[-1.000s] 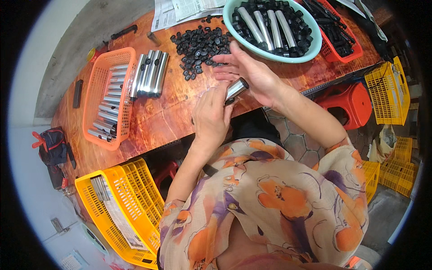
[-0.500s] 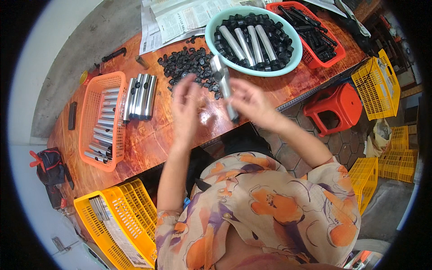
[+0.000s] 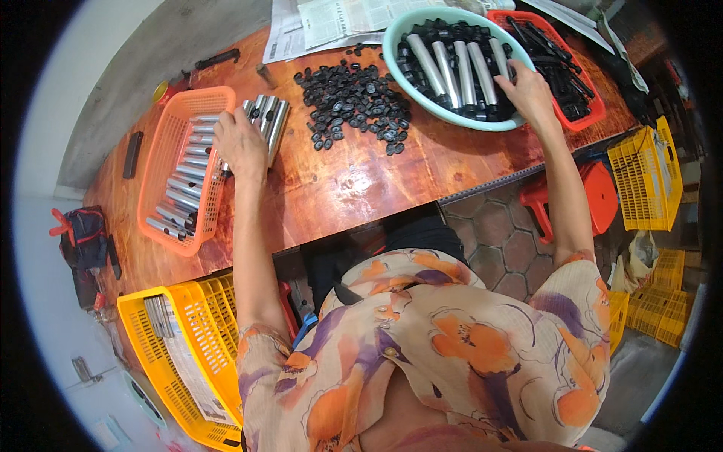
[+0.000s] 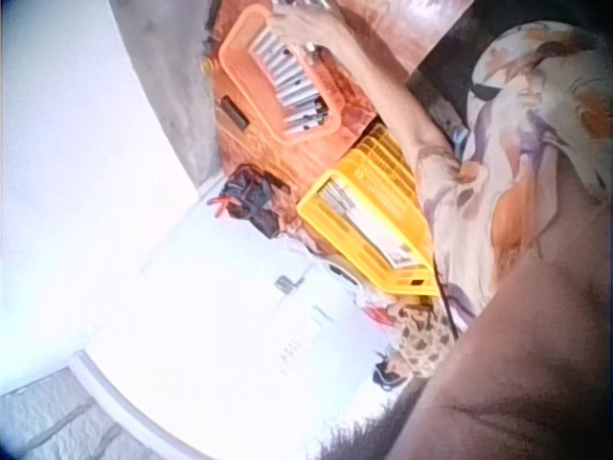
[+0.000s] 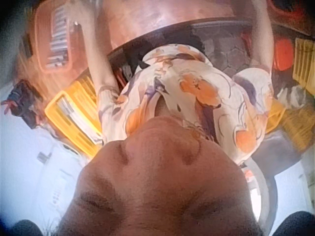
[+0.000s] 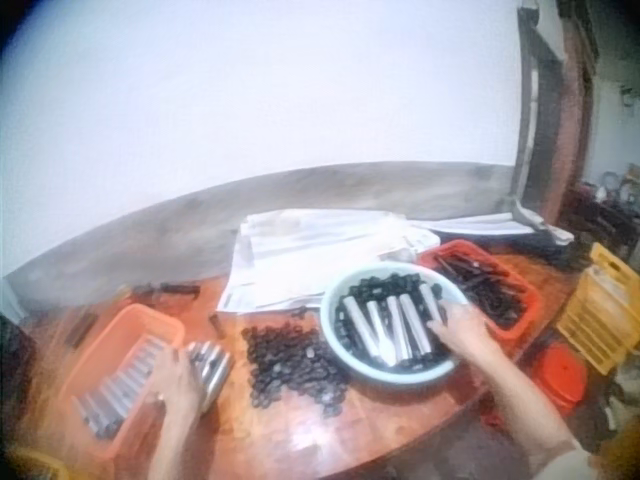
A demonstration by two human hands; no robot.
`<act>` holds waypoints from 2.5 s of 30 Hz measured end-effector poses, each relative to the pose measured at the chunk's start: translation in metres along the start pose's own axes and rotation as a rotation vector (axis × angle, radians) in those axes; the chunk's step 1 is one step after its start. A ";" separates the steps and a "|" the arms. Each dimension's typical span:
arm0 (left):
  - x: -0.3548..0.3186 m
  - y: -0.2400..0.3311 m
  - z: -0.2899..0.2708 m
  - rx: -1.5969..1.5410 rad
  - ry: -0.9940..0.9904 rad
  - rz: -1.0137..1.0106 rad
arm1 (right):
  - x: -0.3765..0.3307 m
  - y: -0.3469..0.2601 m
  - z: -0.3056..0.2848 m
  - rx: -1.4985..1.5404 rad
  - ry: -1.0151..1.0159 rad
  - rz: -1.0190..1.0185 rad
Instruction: The person repeatedly picks up a silver cylindrical marker body and a black cap, then presses the cap onto the body. The assembled markers are placed into a light blue bowl on the table. The person continues this repetitive assembly process throughout the clip.
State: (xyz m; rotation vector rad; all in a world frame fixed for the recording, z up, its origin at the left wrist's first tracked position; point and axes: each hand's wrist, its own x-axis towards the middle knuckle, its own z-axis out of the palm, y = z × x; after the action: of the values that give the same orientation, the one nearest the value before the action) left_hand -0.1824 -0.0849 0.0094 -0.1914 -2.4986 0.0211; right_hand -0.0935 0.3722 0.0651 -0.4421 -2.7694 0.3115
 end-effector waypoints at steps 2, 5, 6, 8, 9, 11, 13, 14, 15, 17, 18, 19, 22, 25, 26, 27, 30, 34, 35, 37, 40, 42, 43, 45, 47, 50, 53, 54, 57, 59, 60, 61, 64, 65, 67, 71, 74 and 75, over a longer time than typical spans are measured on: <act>-0.002 -0.003 -0.001 -0.020 0.022 0.036 | -0.007 0.000 0.009 -0.094 0.276 -0.108; -0.010 -0.011 0.011 -0.071 0.115 0.122 | -0.032 -0.038 -0.005 0.039 0.338 -0.143; -0.013 -0.013 0.014 -0.052 0.112 0.141 | -0.042 -0.048 -0.005 0.126 0.368 -0.200; -0.016 -0.010 0.014 -0.064 0.063 0.122 | -0.065 -0.074 -0.006 0.222 0.393 -0.293; -0.015 -0.005 0.013 -0.074 0.037 0.117 | -0.076 -0.082 -0.003 0.224 0.350 -0.328; -0.013 0.003 0.011 -0.031 0.005 0.123 | -0.093 -0.098 0.012 0.280 0.286 -0.423; -0.012 0.010 0.010 0.031 -0.073 0.123 | -0.105 -0.111 0.032 0.349 0.193 -0.476; -0.011 0.011 0.009 0.048 -0.079 0.125 | -0.110 -0.115 0.041 0.364 0.124 -0.471; -0.011 0.011 0.009 0.068 -0.084 0.125 | -0.112 -0.118 0.052 0.369 0.089 -0.472; -0.010 0.011 0.012 0.051 -0.067 0.120 | -0.112 -0.122 0.071 0.374 -0.003 -0.439; -0.010 0.008 0.016 0.041 -0.048 0.123 | -0.113 -0.125 0.076 0.382 -0.006 -0.444; -0.012 0.004 0.023 0.030 -0.029 0.127 | -0.114 -0.128 0.080 0.390 -0.009 -0.448; -0.014 0.006 0.026 0.003 -0.051 0.152 | -0.115 -0.130 0.093 0.434 -0.009 -0.468; -0.020 0.014 0.022 -0.016 -0.069 0.158 | -0.110 -0.130 0.106 0.425 -0.001 -0.478; -0.022 0.018 0.023 -0.027 -0.067 0.162 | -0.108 -0.131 0.108 0.413 0.012 -0.458; -0.025 0.020 0.024 -0.046 -0.081 0.139 | -0.107 -0.133 0.109 0.401 0.025 -0.439; -0.029 0.021 0.028 -0.111 -0.033 0.123 | -0.103 -0.150 0.105 0.457 0.068 -0.467; -0.027 0.029 0.015 -0.265 0.080 0.123 | -0.097 -0.181 0.130 0.527 0.079 -0.548; -0.027 0.033 0.011 -0.317 0.042 0.115 | -0.095 -0.189 0.133 0.497 0.084 -0.570; -0.032 0.040 0.014 -0.354 -0.007 0.164 | -0.093 -0.197 0.144 0.482 0.076 -0.597; -0.044 0.051 0.007 -0.349 -0.102 0.198 | -0.095 -0.201 0.148 0.488 0.043 -0.608; -0.051 0.053 0.007 -0.333 -0.104 0.174 | -0.103 -0.199 0.144 0.537 0.030 -0.584; -0.052 0.055 0.009 -0.309 -0.096 0.170 | -0.105 -0.196 0.146 0.502 0.027 -0.603; -0.055 0.057 0.012 -0.260 -0.081 0.162 | -0.110 -0.189 0.149 0.434 0.022 -0.638; -0.055 0.063 0.007 -0.227 -0.142 0.157 | -0.112 -0.184 0.147 0.473 0.019 -0.662; -0.055 0.064 0.003 -0.299 -0.127 0.093 | -0.115 -0.180 0.135 0.558 -0.013 -0.573; -0.057 0.064 -0.007 -0.671 -0.020 -0.081 | -0.111 -0.176 0.124 0.866 -0.255 -0.263; -0.058 0.064 -0.010 -0.833 0.019 -0.153 | -0.111 -0.174 0.123 0.999 -0.370 -0.125; -0.060 0.065 -0.029 -1.632 -0.353 -0.635 | -0.110 -0.177 0.113 1.411 -0.603 0.236; -0.065 0.071 -0.044 -1.900 -0.492 -0.777 | -0.110 -0.185 0.104 1.544 -0.661 0.378; -0.068 0.074 -0.048 -1.910 -0.487 -0.794 | -0.111 -0.188 0.101 1.588 -0.657 0.362; -0.070 0.077 -0.052 -1.921 -0.482 -0.811 | -0.112 -0.192 0.098 1.630 -0.652 0.346; -0.075 0.084 -0.055 -1.970 -0.474 -0.799 | -0.116 -0.209 0.084 1.758 -0.544 0.289; -0.077 0.088 -0.057 -1.988 -0.458 -0.803 | -0.119 -0.215 0.078 1.817 -0.538 0.279; -0.079 0.098 -0.065 -2.017 -0.427 -0.830 | -0.124 -0.223 0.079 1.888 -0.525 0.276; -0.086 0.103 -0.068 -1.994 -0.386 -0.815 | -0.130 -0.230 0.076 1.740 -0.367 0.199; -0.086 0.106 -0.076 -1.921 -0.371 -0.766 | -0.133 -0.231 0.074 1.732 -0.299 0.185; -0.087 0.108 -0.078 -1.917 -0.368 -0.750 | -0.133 -0.230 0.072 1.739 -0.310 0.196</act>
State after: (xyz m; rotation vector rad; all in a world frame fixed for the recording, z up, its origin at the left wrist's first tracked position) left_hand -0.0526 0.0071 0.0141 0.0356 -1.7800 -2.6911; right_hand -0.0590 0.1025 0.0217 -0.1346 -1.6066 2.5141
